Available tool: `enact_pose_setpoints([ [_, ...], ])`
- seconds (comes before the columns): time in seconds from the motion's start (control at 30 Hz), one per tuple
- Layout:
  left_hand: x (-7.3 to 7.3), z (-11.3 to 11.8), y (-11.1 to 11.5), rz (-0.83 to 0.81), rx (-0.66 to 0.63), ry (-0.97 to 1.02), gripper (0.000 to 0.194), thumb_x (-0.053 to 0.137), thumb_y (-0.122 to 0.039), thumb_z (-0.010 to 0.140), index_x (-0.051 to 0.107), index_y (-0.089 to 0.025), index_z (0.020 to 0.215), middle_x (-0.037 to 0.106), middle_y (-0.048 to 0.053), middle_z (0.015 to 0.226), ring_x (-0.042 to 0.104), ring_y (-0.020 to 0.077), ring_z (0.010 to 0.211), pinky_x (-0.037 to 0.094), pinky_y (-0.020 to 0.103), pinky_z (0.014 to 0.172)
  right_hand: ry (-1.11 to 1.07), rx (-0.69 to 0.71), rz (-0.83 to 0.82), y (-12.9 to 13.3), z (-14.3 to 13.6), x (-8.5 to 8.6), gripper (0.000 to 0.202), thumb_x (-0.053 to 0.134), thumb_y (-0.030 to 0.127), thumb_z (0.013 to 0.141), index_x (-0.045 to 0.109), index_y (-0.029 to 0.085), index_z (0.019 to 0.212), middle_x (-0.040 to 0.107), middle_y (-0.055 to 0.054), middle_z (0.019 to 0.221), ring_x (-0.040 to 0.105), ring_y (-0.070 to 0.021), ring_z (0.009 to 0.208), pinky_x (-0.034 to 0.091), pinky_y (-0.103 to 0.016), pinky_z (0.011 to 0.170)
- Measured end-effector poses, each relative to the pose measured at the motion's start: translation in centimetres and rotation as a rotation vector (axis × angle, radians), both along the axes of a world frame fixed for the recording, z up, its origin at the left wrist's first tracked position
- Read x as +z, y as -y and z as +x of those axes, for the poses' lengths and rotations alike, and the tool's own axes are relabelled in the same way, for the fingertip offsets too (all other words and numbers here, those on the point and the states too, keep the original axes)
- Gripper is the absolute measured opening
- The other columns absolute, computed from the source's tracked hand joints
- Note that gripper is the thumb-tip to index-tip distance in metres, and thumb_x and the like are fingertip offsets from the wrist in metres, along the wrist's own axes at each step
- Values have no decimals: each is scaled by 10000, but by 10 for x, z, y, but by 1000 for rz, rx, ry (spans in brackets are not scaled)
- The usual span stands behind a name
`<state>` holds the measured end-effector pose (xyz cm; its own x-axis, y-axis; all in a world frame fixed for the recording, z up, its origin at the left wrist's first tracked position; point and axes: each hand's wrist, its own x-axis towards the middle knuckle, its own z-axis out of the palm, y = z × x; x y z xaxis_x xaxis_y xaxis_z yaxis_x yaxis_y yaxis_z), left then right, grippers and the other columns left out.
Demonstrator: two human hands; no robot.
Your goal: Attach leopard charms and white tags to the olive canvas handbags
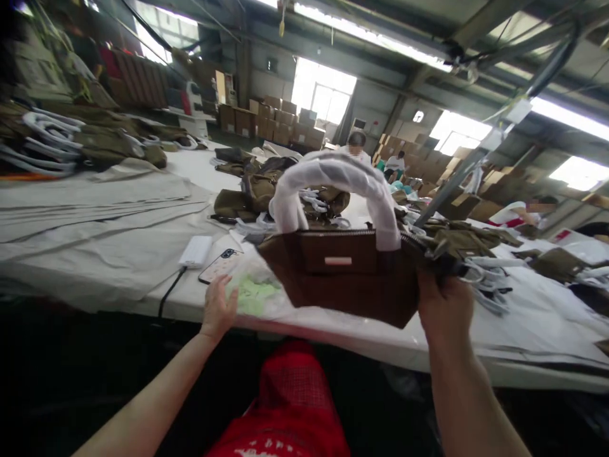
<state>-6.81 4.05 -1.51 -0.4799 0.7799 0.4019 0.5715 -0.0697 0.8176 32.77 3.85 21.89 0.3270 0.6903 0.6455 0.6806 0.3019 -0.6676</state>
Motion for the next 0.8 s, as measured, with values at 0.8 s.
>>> enact_pose_setpoints([
  [0.8, 81, -13, 99, -765, -1034, 270, 396, 677, -402, 729, 737, -156, 1034, 753, 69, 960, 670, 271, 909, 526, 319, 801, -13, 533, -516, 71, -117, -165, 410, 357, 412, 990, 696, 203, 891, 706, -58, 902, 632, -203, 866, 463, -285, 809],
])
